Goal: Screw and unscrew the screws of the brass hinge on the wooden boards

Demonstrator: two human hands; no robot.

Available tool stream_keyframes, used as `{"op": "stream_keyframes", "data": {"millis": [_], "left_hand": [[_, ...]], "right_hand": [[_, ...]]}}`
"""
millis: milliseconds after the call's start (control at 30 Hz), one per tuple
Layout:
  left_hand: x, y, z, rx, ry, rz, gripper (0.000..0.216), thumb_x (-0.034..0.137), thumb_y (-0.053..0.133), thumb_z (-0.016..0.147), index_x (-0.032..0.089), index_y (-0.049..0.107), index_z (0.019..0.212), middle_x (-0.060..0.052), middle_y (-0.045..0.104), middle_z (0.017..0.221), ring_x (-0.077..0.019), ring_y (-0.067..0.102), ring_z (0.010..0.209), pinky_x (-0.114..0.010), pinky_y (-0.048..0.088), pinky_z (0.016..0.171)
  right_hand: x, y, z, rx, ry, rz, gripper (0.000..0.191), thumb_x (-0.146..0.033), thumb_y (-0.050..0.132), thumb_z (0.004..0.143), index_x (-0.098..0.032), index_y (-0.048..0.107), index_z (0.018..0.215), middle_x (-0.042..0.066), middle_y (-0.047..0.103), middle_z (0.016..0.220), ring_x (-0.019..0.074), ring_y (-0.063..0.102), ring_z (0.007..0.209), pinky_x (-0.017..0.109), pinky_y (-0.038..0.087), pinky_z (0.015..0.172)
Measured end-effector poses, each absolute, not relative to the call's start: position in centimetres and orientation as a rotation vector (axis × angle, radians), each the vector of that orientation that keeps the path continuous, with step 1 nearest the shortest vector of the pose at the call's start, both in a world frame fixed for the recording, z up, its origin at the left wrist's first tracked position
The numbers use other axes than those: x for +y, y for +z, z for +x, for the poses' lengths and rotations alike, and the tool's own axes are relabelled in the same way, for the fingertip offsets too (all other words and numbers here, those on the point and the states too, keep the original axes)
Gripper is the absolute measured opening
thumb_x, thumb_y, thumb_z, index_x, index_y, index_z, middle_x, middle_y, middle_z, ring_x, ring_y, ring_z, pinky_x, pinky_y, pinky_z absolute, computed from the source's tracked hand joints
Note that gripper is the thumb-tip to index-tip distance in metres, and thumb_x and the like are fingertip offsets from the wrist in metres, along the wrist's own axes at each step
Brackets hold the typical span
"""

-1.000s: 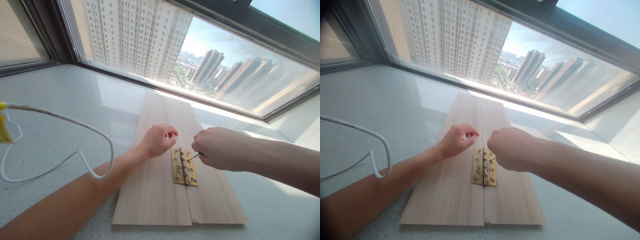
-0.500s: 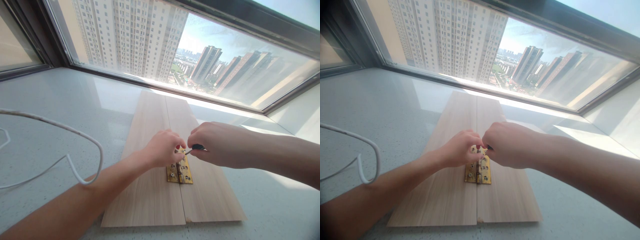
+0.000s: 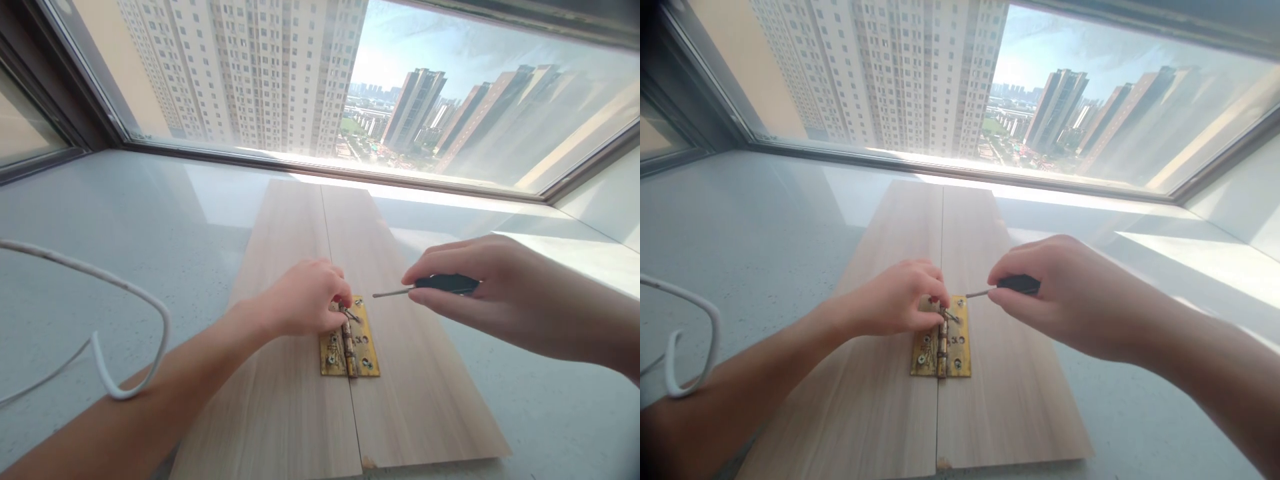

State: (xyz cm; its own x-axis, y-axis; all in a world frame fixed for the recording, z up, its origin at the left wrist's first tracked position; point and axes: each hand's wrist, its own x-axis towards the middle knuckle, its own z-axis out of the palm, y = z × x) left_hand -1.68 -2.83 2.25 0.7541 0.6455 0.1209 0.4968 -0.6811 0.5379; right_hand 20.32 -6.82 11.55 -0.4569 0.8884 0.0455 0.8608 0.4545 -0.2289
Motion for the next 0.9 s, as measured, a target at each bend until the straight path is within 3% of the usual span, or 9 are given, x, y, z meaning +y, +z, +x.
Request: {"op": "stream_keyframes", "data": {"millis": [200,700,900], "left_hand": [[-2.5,2.4,-1.4,0.852,0.351,2.441,0.013,0.025,0.059,0.079,0.021,0.072,0.08,-0.001,0.062,0.079,-0.0148,0.052,0.081,-0.027,0.041,0.07],[-2.4,2.8,-0.8,0.884,0.476,2.381,0.014,0.023,0.055,0.083,0.016,0.066,0.077,-0.002,0.064,0.078,-0.014,0.054,0.079,-0.027,0.042,0.073],[-3.0,4.4,-1.1,0.761,0.264,2.426,0.008,0.024,0.065,0.076,0.019,0.071,0.08,-0.001,0.062,0.077,-0.013,0.053,0.078,-0.025,0.043,0.071]], "right_hand": [[-9.3,7.4,23.2,-2.257,0.54,-1.673,0.023,-0.045,0.056,0.081,-0.027,0.068,0.086,0.001,0.068,0.087,0.0177,0.061,0.077,0.029,0.049,0.059],[-10.0,2.7,23.8,-1.962,0.664,-1.598,0.021,-0.042,0.057,0.081,-0.024,0.068,0.083,0.002,0.07,0.086,0.0196,0.064,0.08,0.032,0.05,0.07],[-10.0,2.3,24.3,-1.946,0.679,-1.623,0.021,-0.042,0.057,0.081,-0.024,0.068,0.083,0.002,0.07,0.086,0.0196,0.064,0.081,0.032,0.051,0.07]]}}
